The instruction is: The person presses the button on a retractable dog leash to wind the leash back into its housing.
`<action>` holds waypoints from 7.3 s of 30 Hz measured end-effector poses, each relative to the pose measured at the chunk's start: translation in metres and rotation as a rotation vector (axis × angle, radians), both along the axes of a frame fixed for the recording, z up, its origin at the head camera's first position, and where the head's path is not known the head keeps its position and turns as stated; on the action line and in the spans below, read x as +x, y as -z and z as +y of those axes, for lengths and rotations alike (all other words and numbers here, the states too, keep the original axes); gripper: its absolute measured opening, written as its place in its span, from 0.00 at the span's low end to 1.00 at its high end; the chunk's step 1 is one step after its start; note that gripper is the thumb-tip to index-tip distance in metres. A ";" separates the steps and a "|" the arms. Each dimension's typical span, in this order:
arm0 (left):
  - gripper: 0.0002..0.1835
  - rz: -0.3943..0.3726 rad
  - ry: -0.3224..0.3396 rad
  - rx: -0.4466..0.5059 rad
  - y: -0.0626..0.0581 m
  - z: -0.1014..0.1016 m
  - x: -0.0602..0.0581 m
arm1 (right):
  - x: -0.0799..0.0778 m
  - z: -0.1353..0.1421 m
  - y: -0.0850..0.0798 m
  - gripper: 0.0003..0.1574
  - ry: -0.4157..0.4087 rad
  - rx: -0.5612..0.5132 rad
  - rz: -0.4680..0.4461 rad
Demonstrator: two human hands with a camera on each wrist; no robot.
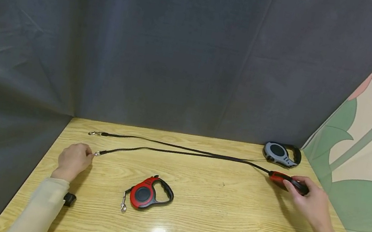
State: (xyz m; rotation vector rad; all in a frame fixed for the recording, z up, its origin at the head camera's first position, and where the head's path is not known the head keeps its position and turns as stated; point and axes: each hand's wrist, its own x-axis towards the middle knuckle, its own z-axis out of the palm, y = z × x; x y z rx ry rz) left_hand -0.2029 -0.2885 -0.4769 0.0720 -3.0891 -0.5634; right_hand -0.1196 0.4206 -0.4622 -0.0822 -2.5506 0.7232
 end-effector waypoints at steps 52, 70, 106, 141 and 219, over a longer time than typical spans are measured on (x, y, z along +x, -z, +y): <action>0.15 0.144 -0.081 0.244 0.001 -0.024 0.026 | 0.011 -0.015 -0.025 0.11 0.167 -0.397 0.065; 0.23 0.285 -0.155 0.233 0.002 -0.025 0.027 | 0.009 -0.016 -0.022 0.13 0.222 -0.481 0.153; 0.11 0.413 -0.190 0.254 -0.004 -0.026 0.031 | 0.008 -0.013 -0.032 0.16 0.228 -0.476 0.087; 0.21 0.107 -0.062 0.766 -0.004 -0.031 0.023 | 0.001 -0.030 -0.023 0.12 -0.067 -0.396 -0.003; 0.05 0.275 0.287 0.198 0.003 -0.017 0.029 | -0.001 -0.067 -0.018 0.11 -0.230 -0.109 -0.180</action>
